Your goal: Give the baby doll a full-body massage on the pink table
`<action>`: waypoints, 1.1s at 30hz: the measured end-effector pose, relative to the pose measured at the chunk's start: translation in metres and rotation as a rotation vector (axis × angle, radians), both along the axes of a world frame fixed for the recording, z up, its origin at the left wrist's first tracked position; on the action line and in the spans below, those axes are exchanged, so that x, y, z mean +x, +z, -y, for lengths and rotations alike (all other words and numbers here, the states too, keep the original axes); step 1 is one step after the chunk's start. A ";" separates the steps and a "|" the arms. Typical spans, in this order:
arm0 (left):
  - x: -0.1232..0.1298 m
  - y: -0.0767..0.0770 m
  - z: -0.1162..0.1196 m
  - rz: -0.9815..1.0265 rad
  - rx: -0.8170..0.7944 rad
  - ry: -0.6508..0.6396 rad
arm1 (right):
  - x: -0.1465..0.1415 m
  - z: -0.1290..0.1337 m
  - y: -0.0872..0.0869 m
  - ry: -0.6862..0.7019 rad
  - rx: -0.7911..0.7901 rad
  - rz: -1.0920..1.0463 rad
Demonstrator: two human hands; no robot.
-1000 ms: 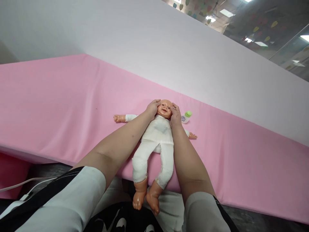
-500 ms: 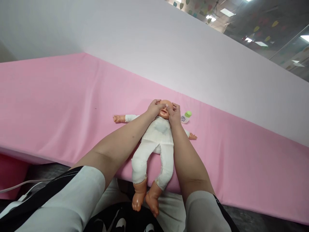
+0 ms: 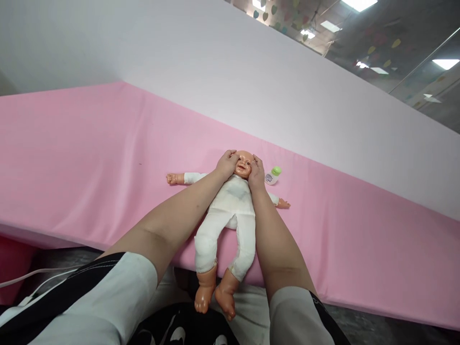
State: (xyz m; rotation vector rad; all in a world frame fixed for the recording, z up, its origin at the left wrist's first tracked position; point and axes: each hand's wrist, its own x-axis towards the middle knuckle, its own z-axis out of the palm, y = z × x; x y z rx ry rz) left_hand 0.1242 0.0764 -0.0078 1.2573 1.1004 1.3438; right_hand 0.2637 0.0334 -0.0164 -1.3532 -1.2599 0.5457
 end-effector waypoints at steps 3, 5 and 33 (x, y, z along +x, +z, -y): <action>-0.008 0.008 0.012 -0.194 0.081 0.045 | -0.006 0.011 0.006 -0.116 -0.025 0.143; -0.015 0.013 0.024 -0.393 0.180 0.096 | -0.011 0.021 0.010 -0.193 -0.017 0.257; -0.054 0.006 0.033 -0.604 0.264 -0.180 | -0.003 0.058 0.037 -0.015 -0.216 0.428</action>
